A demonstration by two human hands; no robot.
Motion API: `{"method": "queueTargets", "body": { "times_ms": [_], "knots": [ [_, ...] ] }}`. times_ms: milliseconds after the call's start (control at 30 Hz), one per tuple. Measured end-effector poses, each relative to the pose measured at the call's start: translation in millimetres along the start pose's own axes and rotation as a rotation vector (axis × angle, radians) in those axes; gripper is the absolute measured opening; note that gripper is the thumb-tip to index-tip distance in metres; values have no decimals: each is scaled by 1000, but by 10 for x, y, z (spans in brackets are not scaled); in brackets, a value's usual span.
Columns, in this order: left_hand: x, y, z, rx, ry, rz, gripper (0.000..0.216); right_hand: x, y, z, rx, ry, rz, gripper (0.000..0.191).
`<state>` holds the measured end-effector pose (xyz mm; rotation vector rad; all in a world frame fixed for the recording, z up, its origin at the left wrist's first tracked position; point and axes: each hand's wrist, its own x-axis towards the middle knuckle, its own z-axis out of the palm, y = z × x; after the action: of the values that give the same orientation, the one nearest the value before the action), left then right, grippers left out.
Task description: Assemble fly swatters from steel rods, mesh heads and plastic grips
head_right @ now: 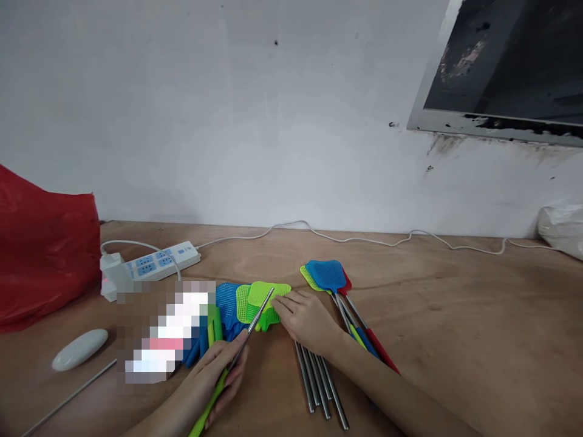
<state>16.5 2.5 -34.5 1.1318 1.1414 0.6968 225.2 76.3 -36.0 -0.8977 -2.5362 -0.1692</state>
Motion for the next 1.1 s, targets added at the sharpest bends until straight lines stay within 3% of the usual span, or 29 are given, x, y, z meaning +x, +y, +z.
{"method": "queueTargets", "body": {
  "times_ms": [133,300,567,667,733,833,900,1100],
  "knots": [
    [-20,26,25,34,-22,-11,66,-24,9,-160,-44,245,74,30],
    [-58,75,41,57,-45,-14,67,-141,47,-263,139,472,299,19],
    [-72,104,52,76,-77,-80,73,-322,66,-197,908,700,679,24],
    [-69,105,50,90,-86,-102,75,-313,74,-178,1064,769,811,23],
    [-68,100,45,102,-99,-107,74,-307,77,-169,1151,787,855,22],
    [-65,88,37,106,-116,-87,74,-309,73,-161,1291,827,933,51],
    [-60,83,32,103,-118,-84,74,-311,66,-166,1384,840,991,58],
    [-43,53,20,129,-142,-94,72,-302,31,-230,1707,622,1009,27]
  ]
}}
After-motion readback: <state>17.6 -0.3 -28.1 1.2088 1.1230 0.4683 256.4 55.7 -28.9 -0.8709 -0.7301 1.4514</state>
